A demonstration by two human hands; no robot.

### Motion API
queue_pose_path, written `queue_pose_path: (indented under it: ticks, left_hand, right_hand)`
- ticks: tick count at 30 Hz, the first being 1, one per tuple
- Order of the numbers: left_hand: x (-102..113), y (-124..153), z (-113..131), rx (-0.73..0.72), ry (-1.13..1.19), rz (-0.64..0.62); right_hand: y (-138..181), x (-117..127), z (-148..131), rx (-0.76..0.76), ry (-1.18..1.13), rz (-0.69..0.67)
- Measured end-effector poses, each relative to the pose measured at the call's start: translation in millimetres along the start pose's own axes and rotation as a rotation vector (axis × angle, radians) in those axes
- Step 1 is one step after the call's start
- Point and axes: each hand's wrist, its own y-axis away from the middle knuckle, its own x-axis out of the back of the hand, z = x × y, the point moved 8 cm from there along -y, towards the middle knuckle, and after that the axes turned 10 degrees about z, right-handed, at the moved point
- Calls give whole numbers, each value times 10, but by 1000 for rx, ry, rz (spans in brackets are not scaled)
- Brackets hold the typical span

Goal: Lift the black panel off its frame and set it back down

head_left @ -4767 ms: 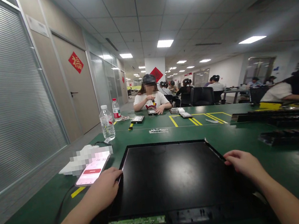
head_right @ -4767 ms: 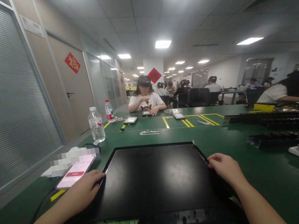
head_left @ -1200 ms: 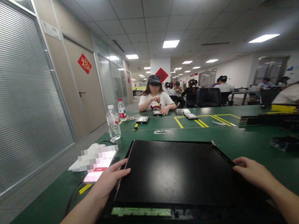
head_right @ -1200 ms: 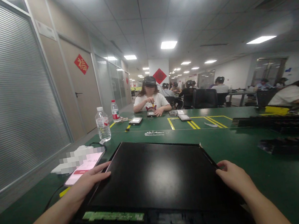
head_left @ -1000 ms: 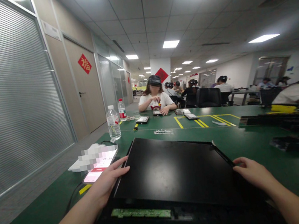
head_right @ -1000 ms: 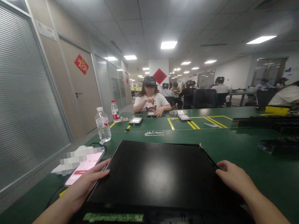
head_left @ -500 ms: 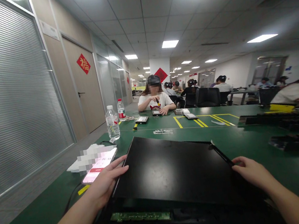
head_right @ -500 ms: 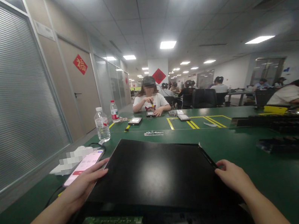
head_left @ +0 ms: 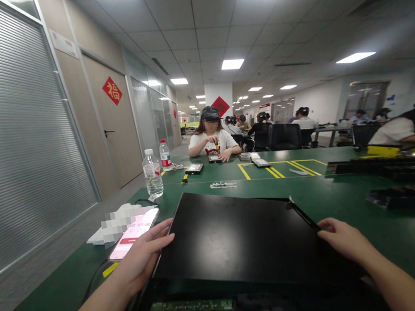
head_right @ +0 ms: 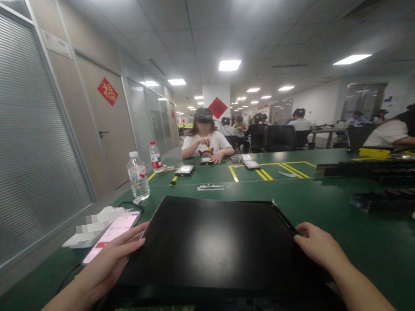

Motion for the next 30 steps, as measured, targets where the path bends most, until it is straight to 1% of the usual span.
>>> queue_pose_path:
  ticks: [5, 11, 17, 23, 28, 30]
  left_hand:
    - [16, -41, -55, 34, -9, -37]
    - [1, -60, -65, 2, -27, -88]
    - [10, -40, 27, -78, -38, -45]
    - [-90, 18, 13, -26, 47, -106]
    - [-63, -19, 5, -38, 49, -73]
    - [-72, -10, 13, -43, 48, -78]
  right_hand:
    - [-9, -4, 14, -4, -10, -7]
    - [26, 37, -3, -8, -9, 1]
    - [11, 27, 7, 0, -14, 10]
    - [19, 18, -3, 0, -36, 4]
    - [37, 14, -34, 21, -60, -6]
    - [30, 8, -22, 15, -67, -6]
